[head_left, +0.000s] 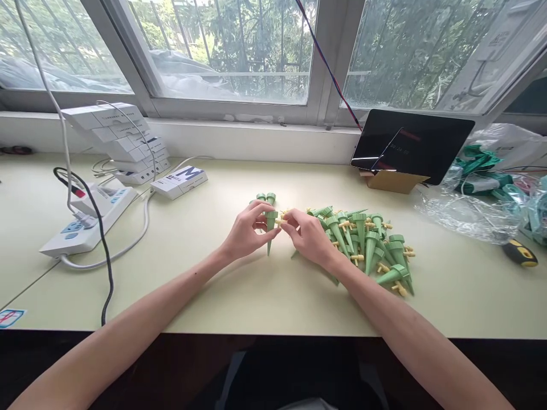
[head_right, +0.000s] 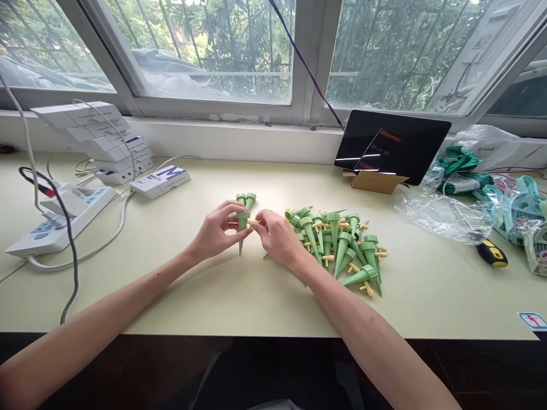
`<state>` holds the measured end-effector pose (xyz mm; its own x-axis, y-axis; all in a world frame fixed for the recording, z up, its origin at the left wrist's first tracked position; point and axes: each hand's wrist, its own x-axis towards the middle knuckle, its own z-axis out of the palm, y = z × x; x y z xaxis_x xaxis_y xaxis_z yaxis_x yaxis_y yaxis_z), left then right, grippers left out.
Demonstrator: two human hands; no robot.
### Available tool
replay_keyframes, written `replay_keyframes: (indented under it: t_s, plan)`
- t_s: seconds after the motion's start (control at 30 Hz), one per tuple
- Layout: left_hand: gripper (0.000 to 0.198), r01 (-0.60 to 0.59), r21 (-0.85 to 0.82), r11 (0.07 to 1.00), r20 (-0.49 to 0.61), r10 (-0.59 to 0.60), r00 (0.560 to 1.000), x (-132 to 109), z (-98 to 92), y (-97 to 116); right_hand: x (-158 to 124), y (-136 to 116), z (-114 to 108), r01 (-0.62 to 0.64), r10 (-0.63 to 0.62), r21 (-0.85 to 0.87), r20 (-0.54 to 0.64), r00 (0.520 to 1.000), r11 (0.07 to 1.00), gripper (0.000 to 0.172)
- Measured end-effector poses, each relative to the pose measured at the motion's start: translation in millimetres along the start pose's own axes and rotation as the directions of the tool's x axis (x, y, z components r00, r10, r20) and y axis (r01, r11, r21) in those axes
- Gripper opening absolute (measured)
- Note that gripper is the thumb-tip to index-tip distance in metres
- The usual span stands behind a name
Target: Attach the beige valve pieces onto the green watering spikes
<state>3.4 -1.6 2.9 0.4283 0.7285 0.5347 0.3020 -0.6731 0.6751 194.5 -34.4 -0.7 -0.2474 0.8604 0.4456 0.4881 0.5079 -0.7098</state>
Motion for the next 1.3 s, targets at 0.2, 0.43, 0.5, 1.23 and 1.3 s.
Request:
replay_keyframes:
  t_s: [0.2,0.43,0.5,1.23,1.3]
  plan:
    - [0.028,-0.002,0.005,1.000,0.017,0.002,1.000,-0.8,-0.1,0.4,1.1,0.1,-0.8,-0.012,0.013,-0.008,0.023,1.000,1.000,0.013]
    - [0.027,-0.047,0.031,0.998,0.038,0.046,0.998,-2.3,-0.1,0.5,3.1,-2.8,-2.2,-0.029,0.037,-0.093,0.085,0.996,0.995,0.034]
    - [0.027,-0.039,0.034,0.999,0.039,0.038,0.999,-2.0,-0.1,0.4,2.9,-2.5,-1.8,-0.032,0.040,-0.093,0.082,0.996,0.995,0.035]
    - [0.028,-0.049,0.045,0.998,0.037,0.047,0.998,-1.8,-1.1,2.1,2.5,-3.7,-1.9,-0.003,0.010,-0.088,0.069,0.998,0.996,0.026]
    - [0.028,-0.056,0.049,0.997,0.041,0.054,0.998,-1.9,-1.0,2.2,2.5,-3.7,-1.9,-0.008,0.015,-0.099,0.074,0.997,0.995,0.030]
